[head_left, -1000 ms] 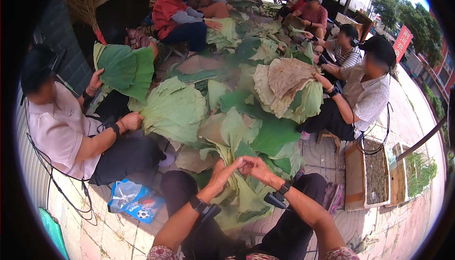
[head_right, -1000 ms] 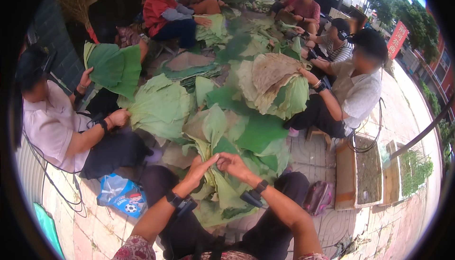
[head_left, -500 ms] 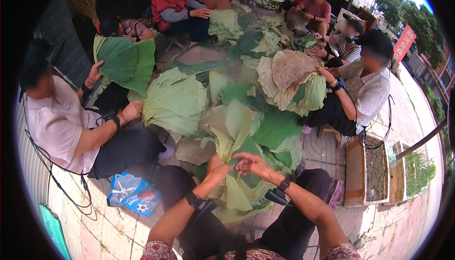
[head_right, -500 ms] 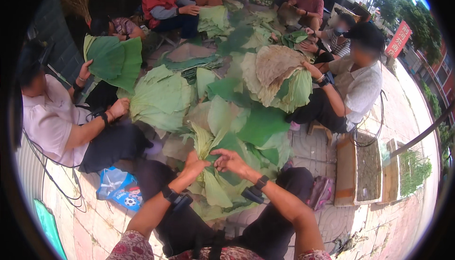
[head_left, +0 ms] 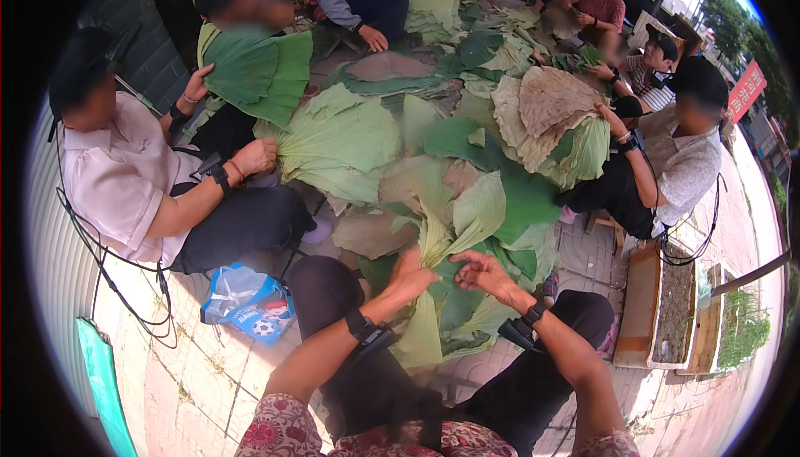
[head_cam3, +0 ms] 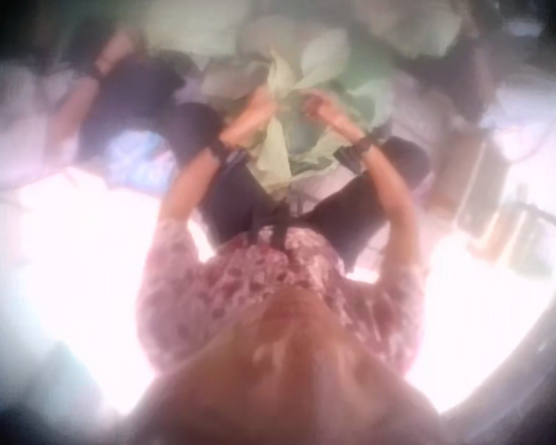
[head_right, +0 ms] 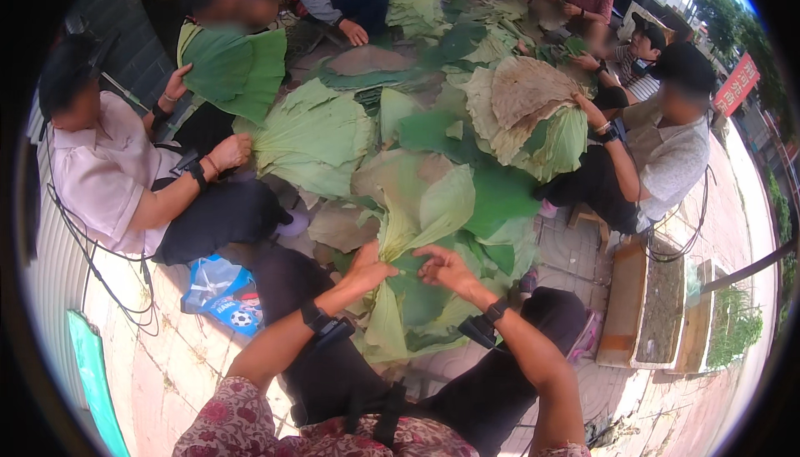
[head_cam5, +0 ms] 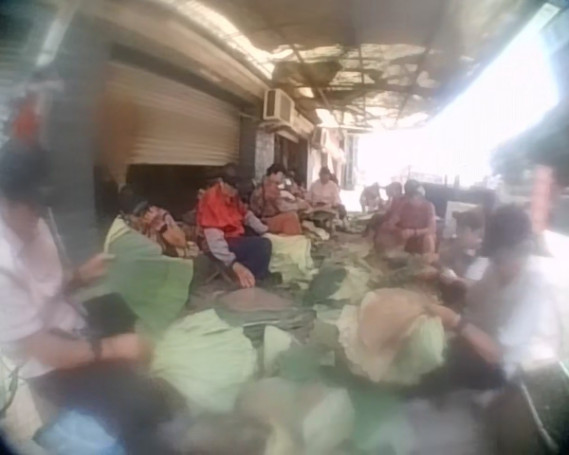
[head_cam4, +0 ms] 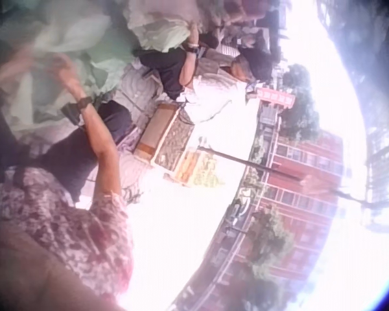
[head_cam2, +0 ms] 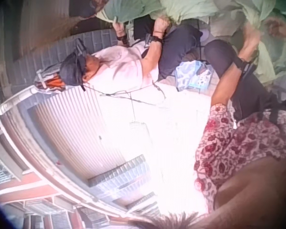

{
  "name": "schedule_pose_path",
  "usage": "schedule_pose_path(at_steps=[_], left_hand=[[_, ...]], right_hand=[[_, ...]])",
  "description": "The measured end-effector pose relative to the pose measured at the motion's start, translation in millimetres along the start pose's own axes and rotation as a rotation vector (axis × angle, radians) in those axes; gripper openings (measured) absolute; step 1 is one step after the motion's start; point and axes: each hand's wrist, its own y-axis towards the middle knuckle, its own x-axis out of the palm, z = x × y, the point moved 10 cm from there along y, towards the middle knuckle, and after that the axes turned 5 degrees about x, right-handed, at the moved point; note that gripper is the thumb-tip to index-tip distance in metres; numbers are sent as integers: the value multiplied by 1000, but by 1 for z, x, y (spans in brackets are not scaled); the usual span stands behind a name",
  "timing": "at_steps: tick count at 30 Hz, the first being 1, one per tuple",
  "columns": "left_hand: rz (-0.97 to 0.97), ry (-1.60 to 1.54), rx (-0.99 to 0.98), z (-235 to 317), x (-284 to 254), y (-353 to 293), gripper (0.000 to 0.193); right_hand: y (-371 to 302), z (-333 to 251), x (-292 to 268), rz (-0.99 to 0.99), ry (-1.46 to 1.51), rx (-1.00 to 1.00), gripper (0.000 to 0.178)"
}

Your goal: The person sits on the ground and sorts large green leaves by hand, separating them into piles. They repeatedly pick up leaves, inspect them, and place them into stacks while other people work alongside them.

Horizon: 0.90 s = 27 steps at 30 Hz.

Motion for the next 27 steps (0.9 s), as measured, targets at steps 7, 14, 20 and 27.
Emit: schedule_pose_path(at_steps=[7, 14, 20, 27], left_hand=[[-12, -173, 41, -1, 3, 13, 39], [12, -334, 148, 17, 8, 17, 37], [-2, -251, 119, 5, 11, 22, 39], [69, -287, 129, 0, 3, 21, 34]], right_hand=[[-2, 20, -38, 106, -83, -15, 42], [-17, 44, -65, 155, -214, -26, 40], [-27, 61, -59, 88, -479, -24, 35], [-17, 48, -33, 117, -893, -77, 37]])
